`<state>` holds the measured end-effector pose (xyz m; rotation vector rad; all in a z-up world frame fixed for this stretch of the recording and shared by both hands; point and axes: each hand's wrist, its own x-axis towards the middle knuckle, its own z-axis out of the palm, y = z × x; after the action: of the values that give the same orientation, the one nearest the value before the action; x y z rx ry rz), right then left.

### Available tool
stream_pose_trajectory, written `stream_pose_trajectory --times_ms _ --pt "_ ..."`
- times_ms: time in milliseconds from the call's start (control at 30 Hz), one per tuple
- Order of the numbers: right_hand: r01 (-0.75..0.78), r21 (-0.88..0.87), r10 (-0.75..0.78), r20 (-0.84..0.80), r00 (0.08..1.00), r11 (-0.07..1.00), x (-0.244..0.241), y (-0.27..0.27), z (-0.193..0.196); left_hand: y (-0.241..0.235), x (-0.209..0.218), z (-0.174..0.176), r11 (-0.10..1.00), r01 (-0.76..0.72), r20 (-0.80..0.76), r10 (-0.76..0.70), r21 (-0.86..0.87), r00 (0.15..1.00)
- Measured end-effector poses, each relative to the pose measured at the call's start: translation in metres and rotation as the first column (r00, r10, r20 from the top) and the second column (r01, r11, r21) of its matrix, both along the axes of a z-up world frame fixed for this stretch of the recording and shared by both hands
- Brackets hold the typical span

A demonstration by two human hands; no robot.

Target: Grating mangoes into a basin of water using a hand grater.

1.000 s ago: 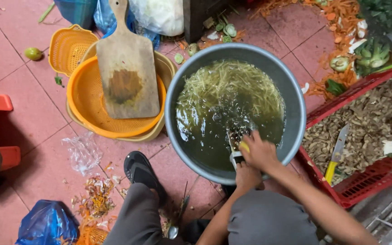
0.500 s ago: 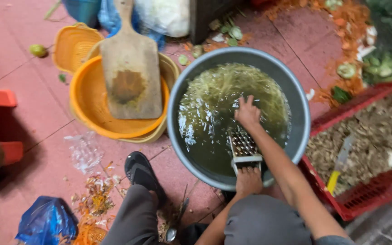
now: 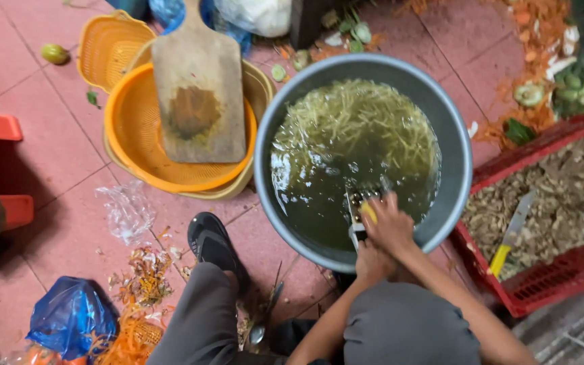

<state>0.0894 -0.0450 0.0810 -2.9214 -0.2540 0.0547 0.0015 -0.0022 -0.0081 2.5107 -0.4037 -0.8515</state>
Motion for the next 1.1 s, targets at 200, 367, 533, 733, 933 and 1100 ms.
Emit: stream_pose_trajectory --times_ms 200,367,533,733,933,1100 --pt "0.057 -0.013 -0.056 0.074 0.996 0.998 0.085 0.012 -0.063 0.002 -0.001 0.009 0.998 -0.051 0.102 0.049 0.024 0.994" --pt "0.083 -0.05 -0.084 -0.015 0.996 0.995 0.165 0.004 -0.097 0.004 0.003 0.015 0.999 -0.035 0.133 0.034 0.005 0.991" --pt "0.185 -0.019 -0.185 -0.224 0.957 0.983 0.143 -0.011 -0.048 0.003 -0.01 0.005 0.997 -0.056 0.184 0.064 -0.048 0.981" --pt "0.005 -0.029 -0.017 -0.443 0.897 1.0 0.013 -0.012 0.041 0.001 -0.005 -0.005 1.0 0.009 0.151 -0.009 -0.004 0.988" --pt "-0.093 0.073 0.099 -0.081 0.992 0.993 -0.001 0.005 -0.03 0.004 -0.005 0.01 0.997 0.057 -0.002 -0.057 0.05 0.998" --pt "0.06 0.019 -0.059 -0.033 0.998 0.998 0.064 0.029 -0.046 0.002 0.003 0.005 0.998 0.036 0.022 -0.038 0.056 0.999"
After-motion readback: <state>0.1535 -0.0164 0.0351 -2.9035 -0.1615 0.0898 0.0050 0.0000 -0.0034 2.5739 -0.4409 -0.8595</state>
